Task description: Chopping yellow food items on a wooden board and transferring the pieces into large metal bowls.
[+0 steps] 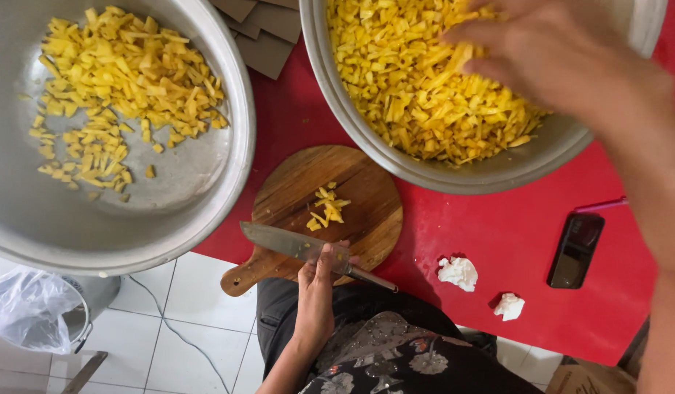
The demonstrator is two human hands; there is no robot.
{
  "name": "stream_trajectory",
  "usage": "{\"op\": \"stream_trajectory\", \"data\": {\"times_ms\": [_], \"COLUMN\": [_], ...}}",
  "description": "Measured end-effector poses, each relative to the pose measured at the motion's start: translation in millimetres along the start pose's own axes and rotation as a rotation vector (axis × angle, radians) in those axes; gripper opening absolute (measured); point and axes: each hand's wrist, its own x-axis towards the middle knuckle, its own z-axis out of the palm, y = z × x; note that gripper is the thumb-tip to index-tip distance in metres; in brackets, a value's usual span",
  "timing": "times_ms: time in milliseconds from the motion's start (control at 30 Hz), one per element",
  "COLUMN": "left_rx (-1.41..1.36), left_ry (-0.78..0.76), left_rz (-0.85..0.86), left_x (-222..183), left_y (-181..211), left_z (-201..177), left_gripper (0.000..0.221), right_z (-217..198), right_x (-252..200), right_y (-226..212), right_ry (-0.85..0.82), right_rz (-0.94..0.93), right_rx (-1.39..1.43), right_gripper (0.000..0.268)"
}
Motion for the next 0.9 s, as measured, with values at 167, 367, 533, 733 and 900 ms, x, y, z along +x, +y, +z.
{"op": "stream_trajectory", "data": {"times_ms": [167,367,533,733,900], "left_rx": [0.010,-0.023,0.018,-0.029,-0.034], "left_ry": [0.000,-0.017,-0.022,0.001,-0.038], "left_rz": [-0.008,-0.001,-0.047,-0.043,0.038], "left_x": [-3.2,-3.6,-7.8,-9.5,-4.3], "left_y": [6.1,4.8,13.7,15.1,2.6], "left_z": [-1.9,-3.2,2.8,-2.5,-5.3], "left_gripper": [0.050,0.046,0.050,0.048,0.044], "right_z": [-1.5,-15.4,-75.1,-61.7,-38.7], "right_x": [16.7,25.6,52.0,49.7,39.1], "right_y": [-5.6,-35.1,-102.5,-81.3,-39.6], "right_ry": [-0.097,-0.098,-0.718,-0.588,-0.370], "right_rz": [-0.120,-0.115,0.348,0.204,0.222], "right_rx": [0.007,0.378,0.790,0.639,0.715], "right_gripper": [0.016,0.015,0.027,0.023,0.035]}}
